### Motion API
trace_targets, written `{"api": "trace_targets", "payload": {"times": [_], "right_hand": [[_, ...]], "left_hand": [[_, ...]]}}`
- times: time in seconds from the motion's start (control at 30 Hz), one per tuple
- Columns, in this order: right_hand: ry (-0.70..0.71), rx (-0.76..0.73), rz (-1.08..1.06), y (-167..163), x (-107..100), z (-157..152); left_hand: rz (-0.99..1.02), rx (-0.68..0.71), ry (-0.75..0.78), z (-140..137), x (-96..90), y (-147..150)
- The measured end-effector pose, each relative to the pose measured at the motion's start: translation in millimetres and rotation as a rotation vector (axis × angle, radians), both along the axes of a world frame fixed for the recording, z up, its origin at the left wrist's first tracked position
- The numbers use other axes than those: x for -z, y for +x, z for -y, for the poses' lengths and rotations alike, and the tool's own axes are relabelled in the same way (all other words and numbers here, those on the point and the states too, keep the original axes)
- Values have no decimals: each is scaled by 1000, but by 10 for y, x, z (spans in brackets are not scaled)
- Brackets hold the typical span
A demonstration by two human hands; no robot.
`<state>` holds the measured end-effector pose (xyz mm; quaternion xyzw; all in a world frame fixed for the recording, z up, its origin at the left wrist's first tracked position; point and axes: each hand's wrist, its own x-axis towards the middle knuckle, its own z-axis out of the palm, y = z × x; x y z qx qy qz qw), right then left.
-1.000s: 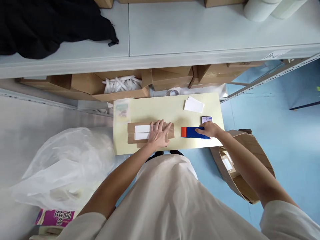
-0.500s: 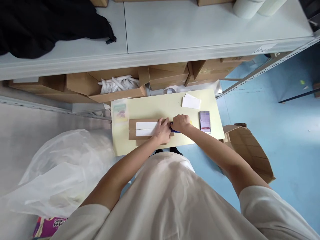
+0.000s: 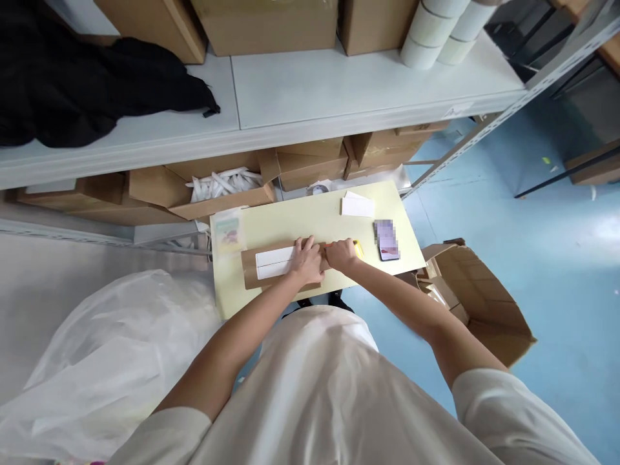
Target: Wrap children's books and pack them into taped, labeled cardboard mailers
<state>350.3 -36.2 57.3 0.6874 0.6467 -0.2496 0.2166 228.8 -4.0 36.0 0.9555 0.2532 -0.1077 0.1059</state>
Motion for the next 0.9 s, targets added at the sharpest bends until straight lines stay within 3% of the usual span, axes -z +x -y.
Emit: {"api": "trace_targets", "payload": {"times": [0.13, 0.23, 0.43, 0.53, 0.63, 0.73, 0.83, 0.9], "right_hand": [[176, 195, 100, 225, 54, 154], [284, 372, 105, 446, 138, 263], [328, 564, 68, 640, 496, 423], [330, 579, 52, 657, 679, 478], [326, 589, -8, 653, 785, 546], [472, 641, -9, 582, 781, 628], [705, 636, -122, 393, 710, 681], [714, 498, -410, 203, 680, 675]], "left_hand": [[-25, -19, -29, 3, -2, -2], [77, -63, -61, 7, 18, -7], [401, -180, -129, -120, -7, -239], [414, -255, -65, -170, -65, -539], [336, -501, 33, -121, -88, -906], [357, -854, 39, -37, -37, -1257], [548, -1081, -129, -4, 61, -1533], [701, -1135, -334, -8, 125, -1659]]}}
